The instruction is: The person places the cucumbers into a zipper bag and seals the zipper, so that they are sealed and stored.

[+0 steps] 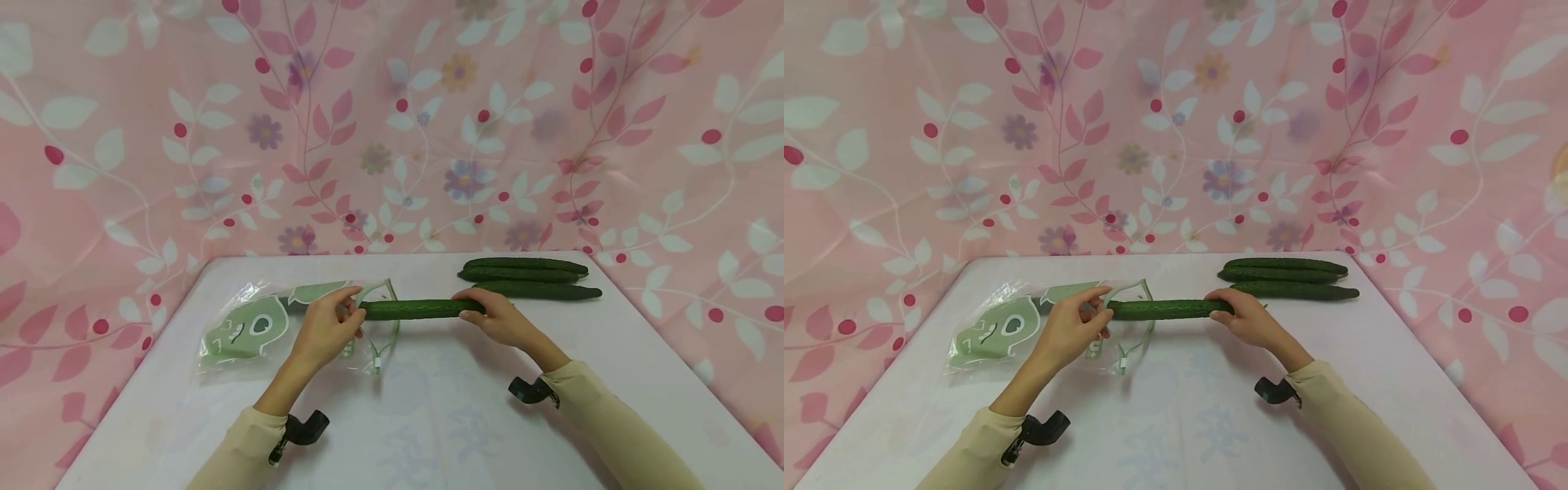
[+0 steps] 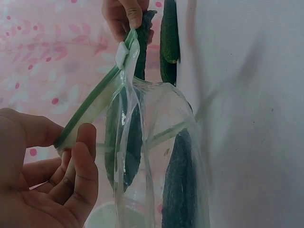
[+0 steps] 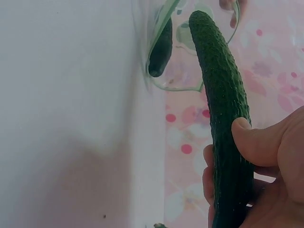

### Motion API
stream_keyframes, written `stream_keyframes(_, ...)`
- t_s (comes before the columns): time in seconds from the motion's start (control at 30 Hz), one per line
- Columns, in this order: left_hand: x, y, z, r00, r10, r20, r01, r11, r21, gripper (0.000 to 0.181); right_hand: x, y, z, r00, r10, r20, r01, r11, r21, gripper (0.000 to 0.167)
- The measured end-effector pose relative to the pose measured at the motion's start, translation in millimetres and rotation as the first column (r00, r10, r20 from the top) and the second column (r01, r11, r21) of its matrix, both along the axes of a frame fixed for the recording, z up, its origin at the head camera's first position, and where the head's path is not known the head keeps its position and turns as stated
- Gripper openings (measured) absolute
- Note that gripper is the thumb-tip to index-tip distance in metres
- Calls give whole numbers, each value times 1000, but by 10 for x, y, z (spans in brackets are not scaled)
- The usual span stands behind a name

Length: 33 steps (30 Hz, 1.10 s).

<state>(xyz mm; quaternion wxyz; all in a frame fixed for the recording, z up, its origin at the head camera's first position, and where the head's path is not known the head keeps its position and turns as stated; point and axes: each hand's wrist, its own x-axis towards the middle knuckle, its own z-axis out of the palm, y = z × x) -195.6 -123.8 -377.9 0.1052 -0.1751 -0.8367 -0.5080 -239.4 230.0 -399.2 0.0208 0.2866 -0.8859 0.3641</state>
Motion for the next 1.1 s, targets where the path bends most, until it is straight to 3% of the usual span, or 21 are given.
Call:
stream_keyframes(0.67,-3,-1,-17,1000,0,5,0,1000,4,43,6,-256,-89,998,33,-55,-32,999,13,33)
stream_keyframes(1.1,-6,1,-24,1000,1,1,-1,1000,-5,43,-6,-498,-77,996,75,-46,-74,997,15,32)
